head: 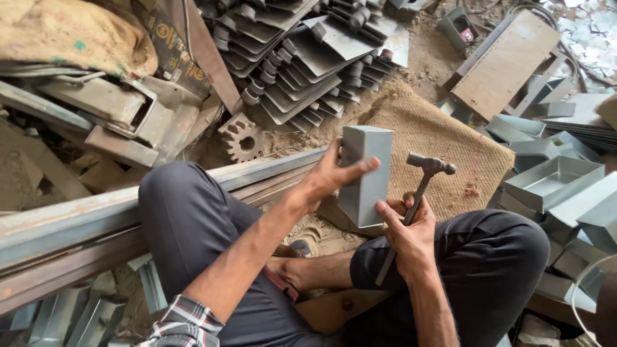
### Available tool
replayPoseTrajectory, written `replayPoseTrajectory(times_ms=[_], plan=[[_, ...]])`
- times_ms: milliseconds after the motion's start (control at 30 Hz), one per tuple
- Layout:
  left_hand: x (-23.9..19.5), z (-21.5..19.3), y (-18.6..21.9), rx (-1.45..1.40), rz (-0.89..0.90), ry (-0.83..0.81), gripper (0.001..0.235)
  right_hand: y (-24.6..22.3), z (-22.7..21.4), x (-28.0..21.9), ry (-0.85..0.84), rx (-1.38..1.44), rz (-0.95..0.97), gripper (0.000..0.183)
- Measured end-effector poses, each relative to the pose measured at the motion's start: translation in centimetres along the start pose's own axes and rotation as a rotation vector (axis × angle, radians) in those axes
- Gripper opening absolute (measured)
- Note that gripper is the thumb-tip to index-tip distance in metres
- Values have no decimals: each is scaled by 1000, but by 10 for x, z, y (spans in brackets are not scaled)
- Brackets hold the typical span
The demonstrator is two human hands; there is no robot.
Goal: The person shapes and finishes several small metal box components using a hammer and a wooden block.
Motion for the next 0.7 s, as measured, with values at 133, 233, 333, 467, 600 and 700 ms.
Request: replayPoseTrajectory(times_ms=[133,233,333,467,600,700], plan=[[7,2,3,209,186,51,137,2,5,-3,-24,-75,-11,39],[6,4,17,259,346,50,132,1,8,-5,-32,-128,-31,38],[0,8,29,311,456,63,131,-3,8,-5,-35,-169,-98,29],[-18,10,51,321,717,123,128,-20,-3,-7,84,-358,-160,20],[-14,8,44,428,749,198,128,-54,-10,-32,169,-449,-277,25],[2,20,19,425,640,52,129,-68,-10,-62,154,-452,-183,26]])
Point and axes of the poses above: each hand's wrist, its own x-axis towards the middle knuckle, its own z-axis out of the palm, y = z × x, the point moved 10 cm from there along x, towards the middle knuckle, and after that the axes turned 3 degrees about y, right-handed, at the moved point
